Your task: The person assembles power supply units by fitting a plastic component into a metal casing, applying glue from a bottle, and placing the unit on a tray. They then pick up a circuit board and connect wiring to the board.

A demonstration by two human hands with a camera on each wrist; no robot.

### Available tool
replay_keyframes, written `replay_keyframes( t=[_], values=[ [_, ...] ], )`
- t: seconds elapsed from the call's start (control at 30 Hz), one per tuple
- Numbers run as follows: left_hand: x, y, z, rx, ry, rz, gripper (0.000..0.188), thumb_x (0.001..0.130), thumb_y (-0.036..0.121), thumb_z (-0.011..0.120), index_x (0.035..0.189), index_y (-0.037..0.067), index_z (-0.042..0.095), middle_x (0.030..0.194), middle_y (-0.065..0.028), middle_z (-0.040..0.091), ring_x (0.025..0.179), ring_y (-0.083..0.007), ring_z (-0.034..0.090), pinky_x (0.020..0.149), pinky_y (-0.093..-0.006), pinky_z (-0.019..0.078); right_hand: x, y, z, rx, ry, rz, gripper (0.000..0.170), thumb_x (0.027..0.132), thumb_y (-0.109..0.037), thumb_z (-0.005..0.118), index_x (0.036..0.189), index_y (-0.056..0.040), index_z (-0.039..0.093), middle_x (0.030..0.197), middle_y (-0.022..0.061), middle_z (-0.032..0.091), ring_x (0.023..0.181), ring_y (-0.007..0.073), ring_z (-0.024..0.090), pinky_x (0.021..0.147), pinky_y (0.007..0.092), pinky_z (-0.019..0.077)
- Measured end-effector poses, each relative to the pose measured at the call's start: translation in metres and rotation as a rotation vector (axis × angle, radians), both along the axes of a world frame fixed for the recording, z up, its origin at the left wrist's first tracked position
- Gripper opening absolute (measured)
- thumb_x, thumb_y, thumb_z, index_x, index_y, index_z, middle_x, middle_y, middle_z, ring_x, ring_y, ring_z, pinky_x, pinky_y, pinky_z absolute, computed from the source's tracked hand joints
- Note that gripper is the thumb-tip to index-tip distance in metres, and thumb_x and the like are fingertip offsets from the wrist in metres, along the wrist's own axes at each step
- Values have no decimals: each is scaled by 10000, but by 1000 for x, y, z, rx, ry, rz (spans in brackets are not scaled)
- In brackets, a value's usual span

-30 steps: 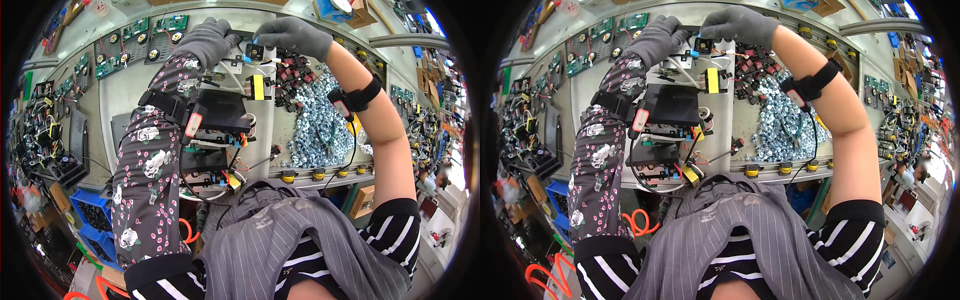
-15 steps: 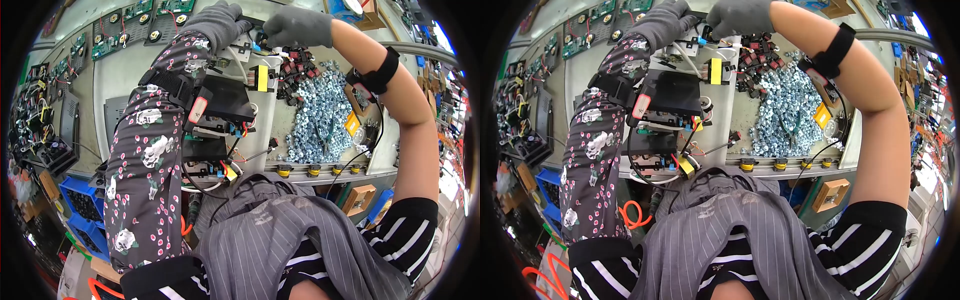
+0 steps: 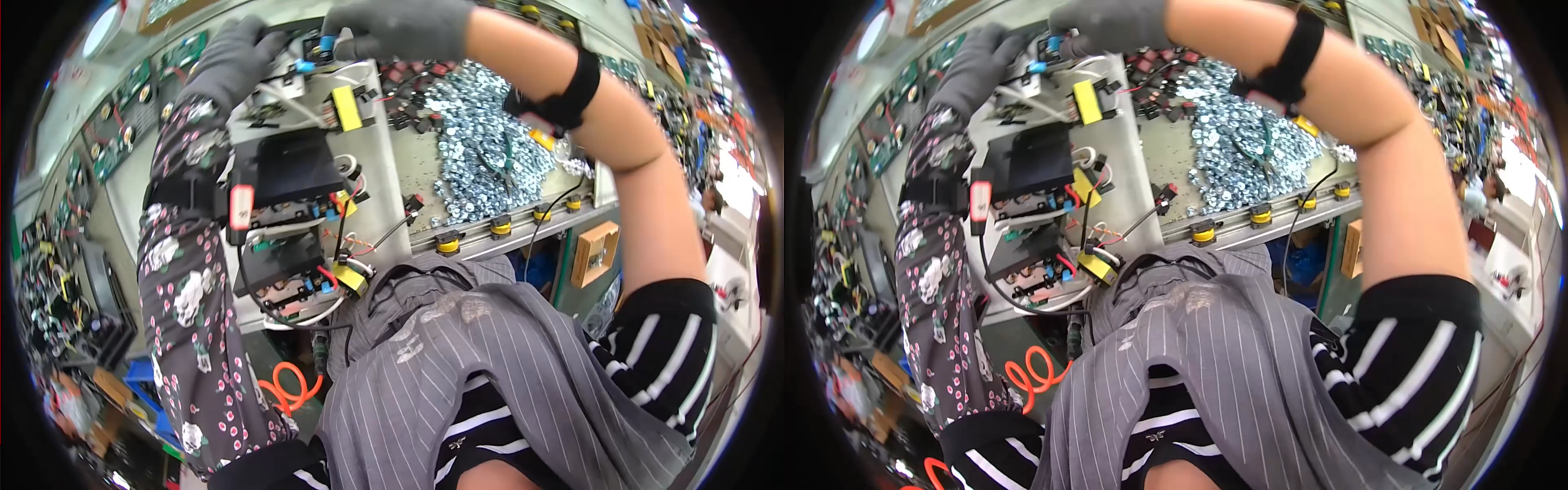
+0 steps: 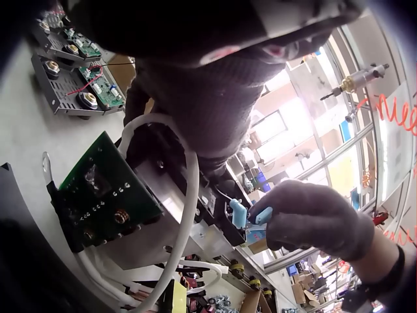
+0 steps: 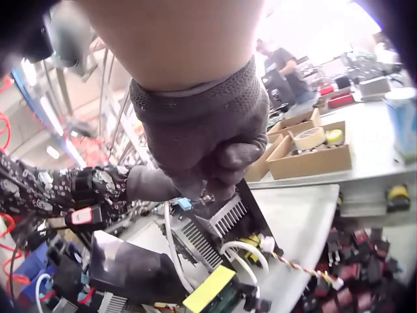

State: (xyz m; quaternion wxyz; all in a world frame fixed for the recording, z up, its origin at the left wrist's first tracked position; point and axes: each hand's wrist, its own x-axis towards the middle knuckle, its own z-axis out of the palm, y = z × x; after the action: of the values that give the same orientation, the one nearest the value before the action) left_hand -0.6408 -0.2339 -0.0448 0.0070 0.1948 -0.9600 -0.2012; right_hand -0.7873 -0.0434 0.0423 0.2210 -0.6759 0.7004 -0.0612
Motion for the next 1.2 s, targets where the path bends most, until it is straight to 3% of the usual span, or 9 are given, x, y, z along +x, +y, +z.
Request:
replay_keyframes(
  t=[0.03,0.1,0.13,0.2,0.33,0.4,0.63,1.07,1.2],
  values=[
    [0,0,-1,27,4,10,341,891,370,556,1052,70,585,1019,-182,547,997,-342,521,858,-411,411,-3,28,-11,-107,-258,-201,331,832,-178,566,1146,-77,544,875,172,638,793,317,620,689,417,481],
    [1,2,-1,51,-5,35,320,902,353,560,1049,70,582,1013,-179,546,989,-336,523,849,-401,416,-16,86,-48,-241,-313,-418,370,846,-347,608,1086,-68,641,821,88,662,699,203,610,660,320,488],
    [0,2,-1,44,-15,48,310,907,345,561,1047,70,580,1013,-176,545,983,-334,525,844,-399,419,-18,120,-50,-177,-117,-520,379,815,-372,613,1032,-62,633,818,130,651,738,291,626,711,359,499],
    [0,0,-7,0,-26,41,304,909,343,560,1053,76,582,1015,-171,547,986,-326,529,849,-401,420,-34,197,-86,110,-35,-763,496,781,-474,629,994,-26,613,819,167,636,821,331,623,769,389,487],
    [-6,-2,-9,-21,-55,84,309,899,353,569,1058,89,594,1013,-165,555,1004,-312,532,867,-396,420,3,266,-111,521,23,-990,686,681,-581,684,1054,-11,597,1077,232,580,1002,350,574,873,402,450],
    [-1,-5,-9,-51,-27,54,317,891,358,570,1063,93,598,1014,-171,556,1003,-318,532,866,-403,417,22,276,-137,513,86,-1065,710,661,-594,694,1052,-9,599,1115,248,559,1005,355,573,883,408,450],
    [-4,1,-2,-70,-89,80,377,888,420,570,1083,100,604,1047,-176,553,1003,-331,543,880,-405,422,18,271,-154,619,97,-985,497,725,-523,628,965,-91,689,1091,217,543,978,357,584,870,395,467],
    [-2,7,7,-47,-51,28,359,899,388,557,1099,92,593,1052,-183,560,1029,-330,539,893,-410,415,9,257,-134,656,143,-857,449,728,-481,605,844,-59,711,946,175,638,913,320,619,818,397,482],
    [-1,10,7,-28,-60,85,350,900,378,562,1098,91,594,1045,-172,548,1006,-314,546,876,-394,429,-16,261,-89,142,-279,-851,279,735,-274,586,811,-25,686,832,118,623,760,256,601,741,338,487]
  ],
)
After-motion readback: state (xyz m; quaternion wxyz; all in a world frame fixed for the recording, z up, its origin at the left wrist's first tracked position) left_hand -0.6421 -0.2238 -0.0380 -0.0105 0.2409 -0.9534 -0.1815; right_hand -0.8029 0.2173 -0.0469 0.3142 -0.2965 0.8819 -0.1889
